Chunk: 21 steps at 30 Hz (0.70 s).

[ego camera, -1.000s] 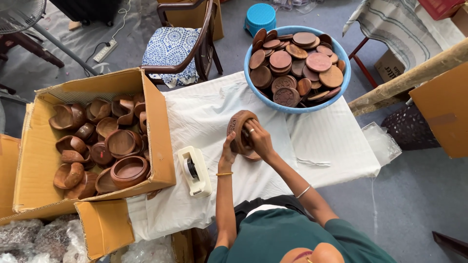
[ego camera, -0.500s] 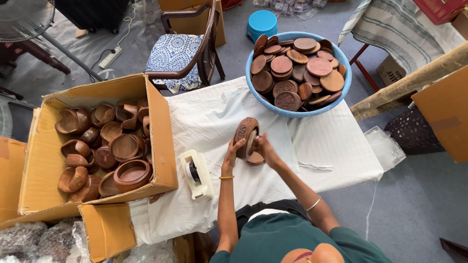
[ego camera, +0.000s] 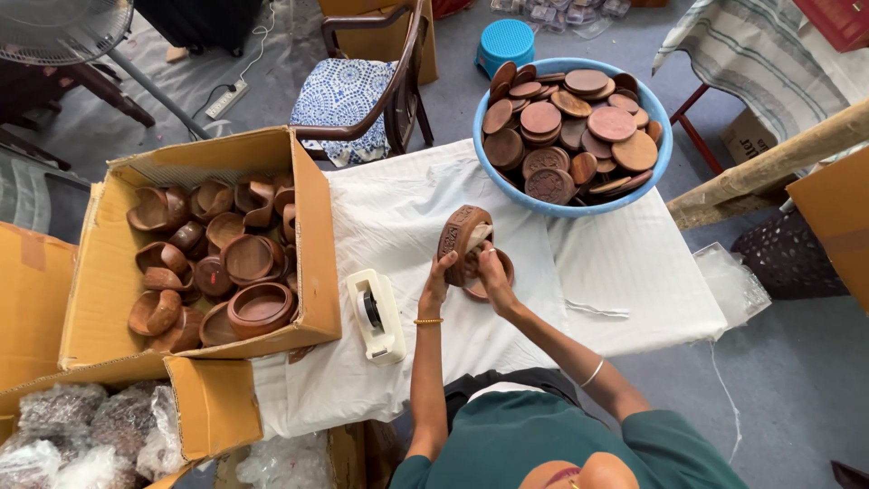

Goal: The person sorts through a blue basin of small wooden discs and a cardboard box of wooden bowls. They pick up a wooden bowl and wipe its surface with a cloth, then place it on the table.

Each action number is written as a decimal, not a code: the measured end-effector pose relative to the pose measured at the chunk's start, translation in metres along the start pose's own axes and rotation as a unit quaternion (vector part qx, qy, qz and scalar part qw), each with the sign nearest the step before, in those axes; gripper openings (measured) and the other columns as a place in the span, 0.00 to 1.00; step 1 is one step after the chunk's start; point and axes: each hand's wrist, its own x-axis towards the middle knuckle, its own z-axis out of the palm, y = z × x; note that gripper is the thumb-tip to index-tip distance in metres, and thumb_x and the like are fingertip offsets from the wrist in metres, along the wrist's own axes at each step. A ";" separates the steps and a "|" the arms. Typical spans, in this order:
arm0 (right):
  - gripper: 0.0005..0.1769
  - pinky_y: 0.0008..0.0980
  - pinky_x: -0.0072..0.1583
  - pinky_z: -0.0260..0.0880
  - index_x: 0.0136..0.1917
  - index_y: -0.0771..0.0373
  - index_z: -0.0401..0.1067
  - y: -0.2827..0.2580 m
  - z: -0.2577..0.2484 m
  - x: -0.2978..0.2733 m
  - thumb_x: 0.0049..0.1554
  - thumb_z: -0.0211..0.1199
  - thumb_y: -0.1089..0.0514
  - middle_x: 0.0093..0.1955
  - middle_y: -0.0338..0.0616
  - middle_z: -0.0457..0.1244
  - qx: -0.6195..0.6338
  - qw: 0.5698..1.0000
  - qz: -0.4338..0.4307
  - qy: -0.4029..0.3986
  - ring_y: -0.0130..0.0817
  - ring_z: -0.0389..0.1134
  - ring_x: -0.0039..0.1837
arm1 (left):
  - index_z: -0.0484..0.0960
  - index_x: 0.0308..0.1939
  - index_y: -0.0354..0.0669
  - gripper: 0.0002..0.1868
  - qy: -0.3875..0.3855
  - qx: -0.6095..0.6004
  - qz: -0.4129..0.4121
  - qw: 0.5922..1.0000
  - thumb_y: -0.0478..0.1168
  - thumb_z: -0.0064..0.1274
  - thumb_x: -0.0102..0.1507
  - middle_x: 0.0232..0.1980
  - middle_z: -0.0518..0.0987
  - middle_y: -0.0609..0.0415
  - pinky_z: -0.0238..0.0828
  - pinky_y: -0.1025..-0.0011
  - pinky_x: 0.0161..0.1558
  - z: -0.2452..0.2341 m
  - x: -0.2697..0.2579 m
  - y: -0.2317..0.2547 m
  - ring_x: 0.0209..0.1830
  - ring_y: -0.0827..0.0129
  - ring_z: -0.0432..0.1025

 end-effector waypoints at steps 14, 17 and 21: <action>0.23 0.52 0.76 0.45 0.65 0.47 0.73 -0.046 -0.120 0.061 0.60 0.60 0.39 0.67 0.38 0.65 -0.805 0.235 -0.400 -0.370 0.37 0.59 0.73 | 0.72 0.66 0.35 0.43 0.065 -0.124 -0.048 0.989 0.61 0.62 0.56 0.61 0.76 0.50 0.72 0.66 0.58 0.007 0.005 -0.007 0.60 0.65 0.72; 0.30 0.50 0.73 0.47 0.67 0.49 0.74 -0.070 -0.112 0.070 0.63 0.51 0.31 0.69 0.40 0.64 -0.811 0.111 -0.461 -0.343 0.38 0.58 0.73 | 0.72 0.67 0.32 0.45 0.050 -0.096 -0.054 0.993 0.62 0.61 0.57 0.61 0.76 0.46 0.73 0.64 0.58 0.007 0.006 -0.006 0.60 0.62 0.72; 0.28 0.48 0.76 0.45 0.70 0.42 0.71 -0.093 -0.107 0.082 0.62 0.49 0.34 0.76 0.33 0.60 -0.806 0.066 -0.541 -0.231 0.33 0.56 0.76 | 0.70 0.67 0.35 0.45 0.026 -0.127 -0.047 0.990 0.62 0.62 0.56 0.62 0.76 0.48 0.72 0.63 0.59 0.020 0.000 0.007 0.61 0.61 0.71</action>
